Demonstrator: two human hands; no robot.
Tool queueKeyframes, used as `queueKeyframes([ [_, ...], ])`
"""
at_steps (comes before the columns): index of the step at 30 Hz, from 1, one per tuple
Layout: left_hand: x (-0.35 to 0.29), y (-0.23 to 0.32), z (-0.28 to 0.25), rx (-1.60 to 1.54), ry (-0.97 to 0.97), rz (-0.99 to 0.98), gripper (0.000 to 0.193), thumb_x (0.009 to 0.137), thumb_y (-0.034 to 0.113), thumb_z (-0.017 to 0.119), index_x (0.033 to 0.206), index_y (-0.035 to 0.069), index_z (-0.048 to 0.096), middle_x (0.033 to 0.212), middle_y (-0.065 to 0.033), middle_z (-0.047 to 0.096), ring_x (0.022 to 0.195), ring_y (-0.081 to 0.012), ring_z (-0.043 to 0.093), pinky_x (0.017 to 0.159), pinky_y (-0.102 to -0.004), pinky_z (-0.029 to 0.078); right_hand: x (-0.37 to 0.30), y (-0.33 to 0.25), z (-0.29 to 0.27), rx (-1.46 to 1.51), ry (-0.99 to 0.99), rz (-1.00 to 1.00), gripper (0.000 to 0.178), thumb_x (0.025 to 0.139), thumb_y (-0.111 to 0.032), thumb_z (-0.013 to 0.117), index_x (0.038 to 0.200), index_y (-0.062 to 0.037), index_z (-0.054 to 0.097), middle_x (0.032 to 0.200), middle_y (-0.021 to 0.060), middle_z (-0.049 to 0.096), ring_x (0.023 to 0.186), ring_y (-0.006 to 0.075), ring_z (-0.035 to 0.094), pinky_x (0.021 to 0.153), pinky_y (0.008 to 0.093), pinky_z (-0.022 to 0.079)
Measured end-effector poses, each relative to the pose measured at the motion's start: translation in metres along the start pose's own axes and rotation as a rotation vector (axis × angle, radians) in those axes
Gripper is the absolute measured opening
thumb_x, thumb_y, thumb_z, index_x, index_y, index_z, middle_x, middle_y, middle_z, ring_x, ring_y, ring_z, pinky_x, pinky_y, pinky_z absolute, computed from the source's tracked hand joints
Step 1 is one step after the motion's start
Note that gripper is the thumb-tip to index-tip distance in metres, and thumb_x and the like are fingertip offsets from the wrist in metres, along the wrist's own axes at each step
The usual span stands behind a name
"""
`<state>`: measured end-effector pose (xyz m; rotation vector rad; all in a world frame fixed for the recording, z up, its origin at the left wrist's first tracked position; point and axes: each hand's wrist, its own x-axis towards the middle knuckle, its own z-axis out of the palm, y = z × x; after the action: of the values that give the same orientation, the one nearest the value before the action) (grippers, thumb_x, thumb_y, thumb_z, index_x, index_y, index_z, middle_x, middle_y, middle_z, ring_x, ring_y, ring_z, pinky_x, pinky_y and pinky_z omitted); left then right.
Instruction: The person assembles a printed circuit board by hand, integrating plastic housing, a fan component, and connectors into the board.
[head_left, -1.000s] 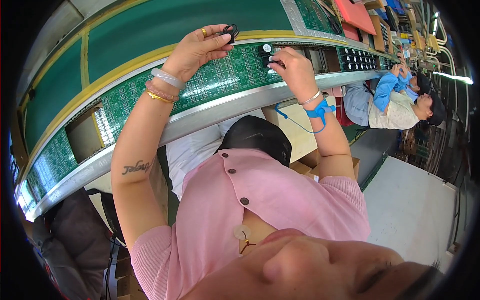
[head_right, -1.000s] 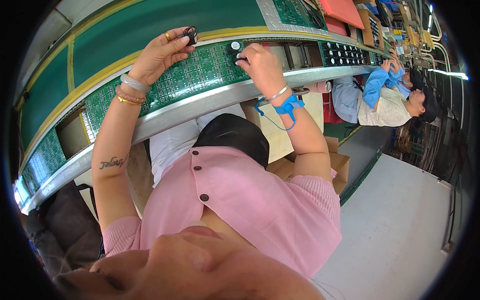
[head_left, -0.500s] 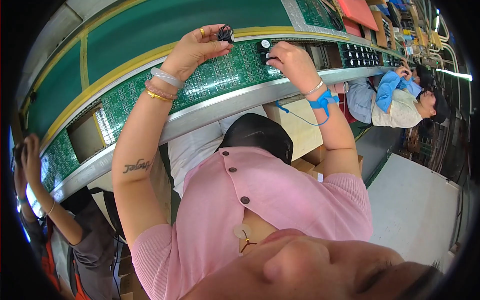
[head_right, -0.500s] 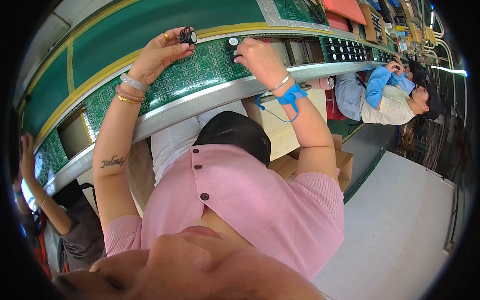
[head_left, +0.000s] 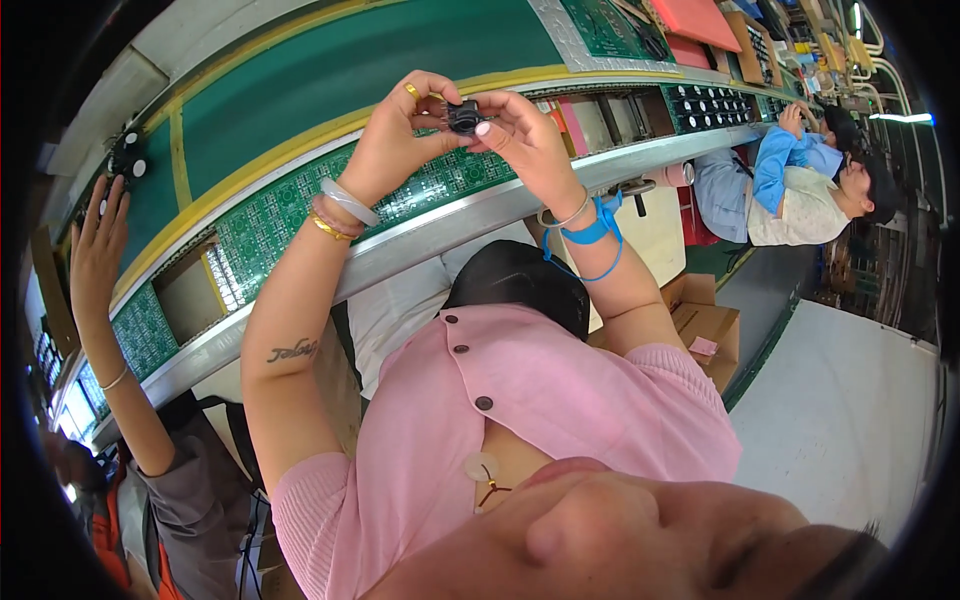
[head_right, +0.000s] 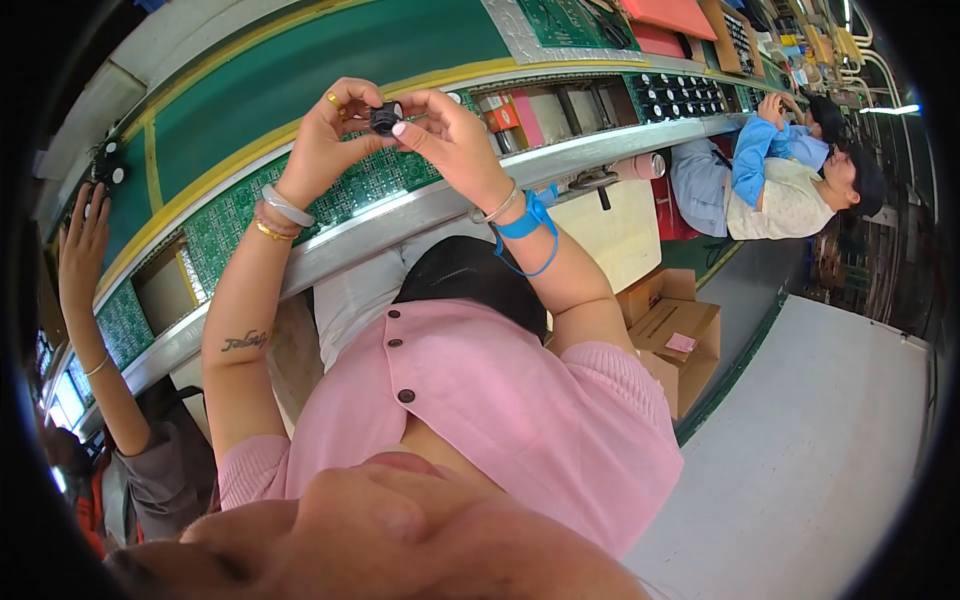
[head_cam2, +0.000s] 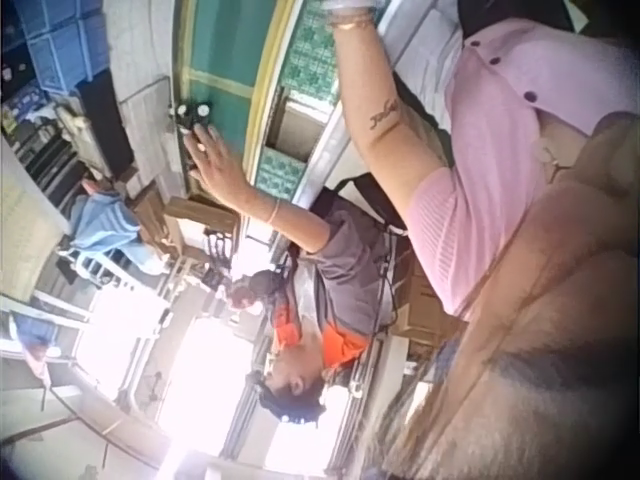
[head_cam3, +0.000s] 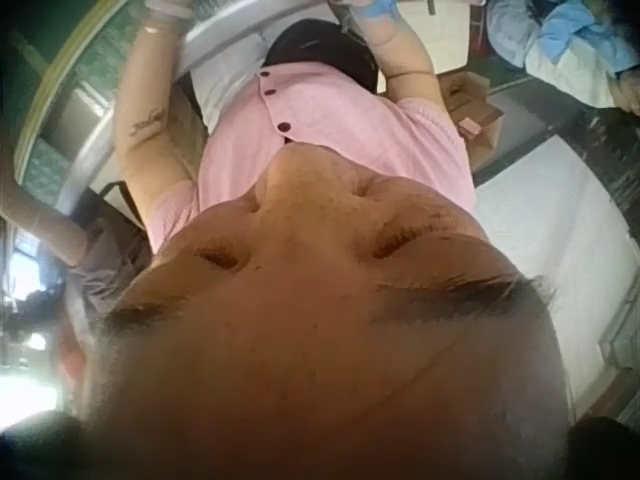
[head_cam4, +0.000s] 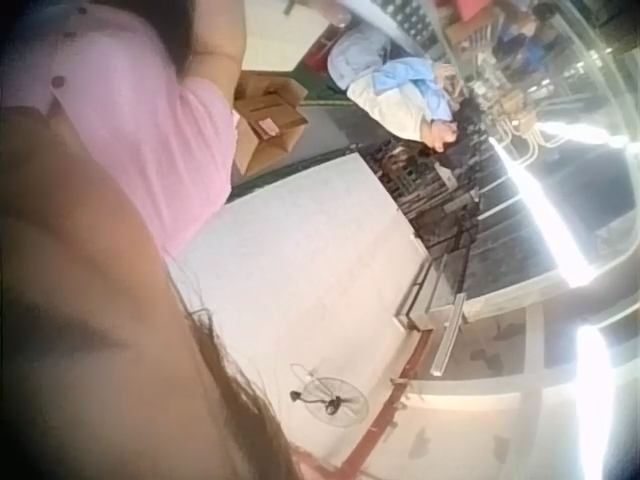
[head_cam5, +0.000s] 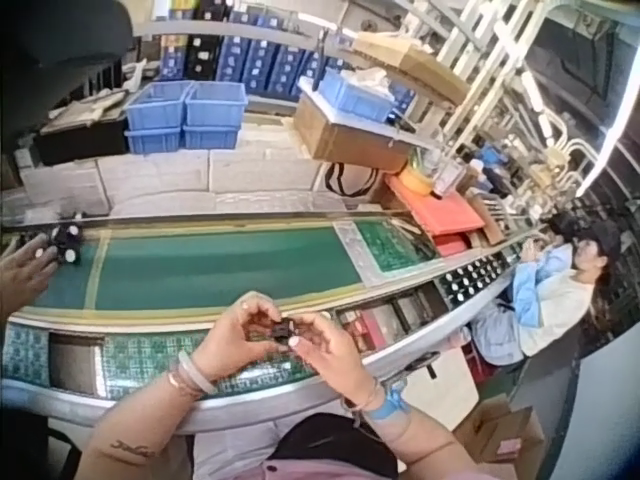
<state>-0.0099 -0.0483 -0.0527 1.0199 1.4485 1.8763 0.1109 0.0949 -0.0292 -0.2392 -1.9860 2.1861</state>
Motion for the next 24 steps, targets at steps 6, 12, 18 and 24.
queueKeyframes([
  [6, -0.005, 0.007, 0.007, 0.309, -0.103, 0.127, 0.040, 0.069, -0.008, 0.073, 0.102, 0.004, 0.053, 0.105, -0.0041, 0.050, 0.095, -0.0151, 0.058, 0.085, -0.0272, 0.052, -0.013, -0.006, -0.003, -0.133, -0.011, -0.009, 0.036, 0.085, -0.007, 0.067, 0.117, 0.0023, 0.054, 0.097, 0.0048, 0.060, 0.084, 0.0086, 0.059, 0.074, 0.0223, 0.051],
  [12, -0.008, 0.014, 0.011, 0.340, 0.009, 0.202, 0.047, 0.070, 0.008, 0.079, 0.112, 0.008, 0.058, 0.109, -0.0052, 0.056, 0.081, -0.0141, 0.059, 0.074, -0.0278, 0.052, -0.040, -0.024, -0.043, -0.737, 0.089, -0.104, 0.035, 0.076, -0.001, 0.071, 0.110, -0.0050, 0.063, 0.088, 0.0053, 0.062, 0.072, 0.0138, 0.060, 0.065, 0.0258, 0.050],
  [18, -0.003, 0.007, -0.001, 0.398, 0.166, 0.189, 0.036, 0.078, -0.001, 0.069, 0.112, 0.005, 0.060, 0.112, -0.0051, 0.056, 0.082, -0.0111, 0.059, 0.075, -0.0243, 0.053, -0.052, -0.011, -0.049, -1.095, 0.138, -0.044, 0.030, 0.071, -0.003, 0.073, 0.100, -0.0048, 0.063, 0.090, 0.0096, 0.062, 0.073, 0.0223, 0.063, 0.064, 0.0323, 0.050],
  [24, -0.003, 0.011, -0.002, 0.455, 0.203, 0.152, 0.031, 0.080, -0.001, 0.067, 0.110, 0.004, 0.062, 0.113, -0.0046, 0.057, 0.081, -0.0105, 0.059, 0.074, -0.0233, 0.052, -0.045, -0.007, -0.047, -1.265, 0.106, -0.155, 0.034, 0.070, -0.003, 0.074, 0.102, -0.0034, 0.064, 0.090, 0.0102, 0.062, 0.074, 0.0200, 0.064, 0.067, 0.0299, 0.052],
])
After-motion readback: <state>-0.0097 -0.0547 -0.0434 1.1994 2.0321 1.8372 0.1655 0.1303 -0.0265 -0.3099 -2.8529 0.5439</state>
